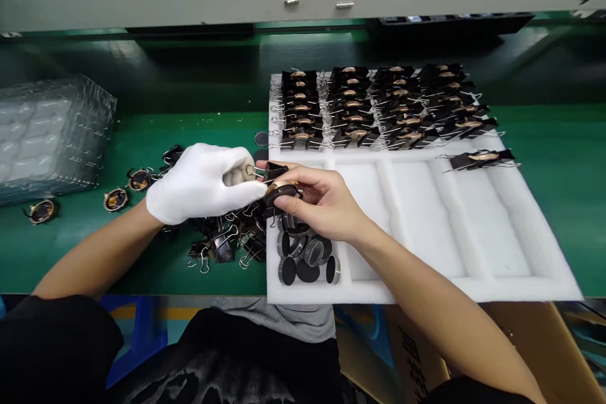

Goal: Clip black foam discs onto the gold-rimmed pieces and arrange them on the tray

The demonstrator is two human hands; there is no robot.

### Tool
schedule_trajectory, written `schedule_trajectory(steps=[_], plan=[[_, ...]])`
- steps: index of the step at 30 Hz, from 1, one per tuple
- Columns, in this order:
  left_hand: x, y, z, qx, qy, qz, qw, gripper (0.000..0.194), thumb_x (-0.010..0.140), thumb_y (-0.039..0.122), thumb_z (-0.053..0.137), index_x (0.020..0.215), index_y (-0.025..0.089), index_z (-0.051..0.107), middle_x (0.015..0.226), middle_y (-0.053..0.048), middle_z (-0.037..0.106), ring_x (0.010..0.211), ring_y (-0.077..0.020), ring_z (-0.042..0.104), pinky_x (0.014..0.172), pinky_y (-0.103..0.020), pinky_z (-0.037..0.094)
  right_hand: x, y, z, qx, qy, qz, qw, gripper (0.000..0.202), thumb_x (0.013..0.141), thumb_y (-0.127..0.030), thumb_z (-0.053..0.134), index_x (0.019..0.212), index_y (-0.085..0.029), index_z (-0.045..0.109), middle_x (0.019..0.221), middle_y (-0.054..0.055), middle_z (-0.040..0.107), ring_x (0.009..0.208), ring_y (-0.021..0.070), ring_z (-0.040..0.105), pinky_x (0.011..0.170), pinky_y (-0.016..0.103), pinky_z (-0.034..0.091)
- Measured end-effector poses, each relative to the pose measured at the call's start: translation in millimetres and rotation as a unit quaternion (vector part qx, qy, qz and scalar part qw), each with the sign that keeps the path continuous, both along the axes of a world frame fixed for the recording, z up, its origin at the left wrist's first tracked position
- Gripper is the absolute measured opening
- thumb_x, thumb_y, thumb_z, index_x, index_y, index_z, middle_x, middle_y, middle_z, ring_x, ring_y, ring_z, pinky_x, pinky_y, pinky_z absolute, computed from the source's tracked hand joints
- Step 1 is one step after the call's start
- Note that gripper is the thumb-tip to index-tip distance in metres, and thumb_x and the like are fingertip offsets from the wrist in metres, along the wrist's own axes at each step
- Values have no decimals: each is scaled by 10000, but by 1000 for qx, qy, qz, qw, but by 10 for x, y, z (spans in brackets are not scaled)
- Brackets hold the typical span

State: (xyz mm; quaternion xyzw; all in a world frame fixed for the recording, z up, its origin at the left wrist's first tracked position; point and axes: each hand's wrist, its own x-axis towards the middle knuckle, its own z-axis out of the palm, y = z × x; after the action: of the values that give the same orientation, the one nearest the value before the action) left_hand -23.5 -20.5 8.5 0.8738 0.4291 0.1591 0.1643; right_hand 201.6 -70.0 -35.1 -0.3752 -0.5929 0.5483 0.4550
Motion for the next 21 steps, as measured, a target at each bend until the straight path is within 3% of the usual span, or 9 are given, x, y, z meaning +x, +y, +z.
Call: schedule_trajectory(steps=[5, 8, 13, 16, 21], plan=[[10, 23, -23, -3, -33, -21, 999, 501, 882, 607, 602, 601, 203, 508, 513, 36, 477, 495, -102, 422, 541, -285, 275, 6, -4, 26, 13, -30, 2, 999, 254, 878, -503, 823, 897, -254, 775, 1161, 115, 786, 1330, 329, 663, 1016, 460, 586], [-28, 74, -24, -30, -50, -1, 998, 453, 903, 544, 603, 622, 193, 552, 520, 50, 448, 507, -87, 393, 543, -269, 285, 32, 28, 43, 4, -41, -58, 997, 282, 886, -532, 812, 926, -258, 756, 1250, 99, 761, 1326, 303, 650, 1090, 455, 543], [-102, 104, 17, -33, -60, 26, 997, 435, 928, 523, 594, 642, 196, 576, 565, 41, 443, 547, -95, 381, 546, -268, 289, 114, 102, 24, -56, -21, -100, 993, 301, 872, -527, 824, 1026, -283, 739, 1060, 38, 750, 980, 231, 728, 883, 403, 615], [-103, 63, 47, -28, -45, 13, 999, 440, 932, 556, 586, 671, 202, 606, 580, 32, 483, 561, -105, 406, 566, -277, 306, 155, 135, 26, -49, -40, -115, 991, 345, 773, -444, 917, 1038, -276, 774, 1126, 36, 765, 997, 225, 728, 869, 387, 618], [-71, 15, 24, 13, -22, -29, 999, 514, 946, 644, 545, 675, 210, 596, 602, 19, 505, 581, -118, 421, 610, -293, 310, 256, 173, 45, -1, -103, -132, 986, 303, 696, -431, 963, 882, -248, 811, 961, 48, 805, 933, 262, 755, 865, 445, 642]])
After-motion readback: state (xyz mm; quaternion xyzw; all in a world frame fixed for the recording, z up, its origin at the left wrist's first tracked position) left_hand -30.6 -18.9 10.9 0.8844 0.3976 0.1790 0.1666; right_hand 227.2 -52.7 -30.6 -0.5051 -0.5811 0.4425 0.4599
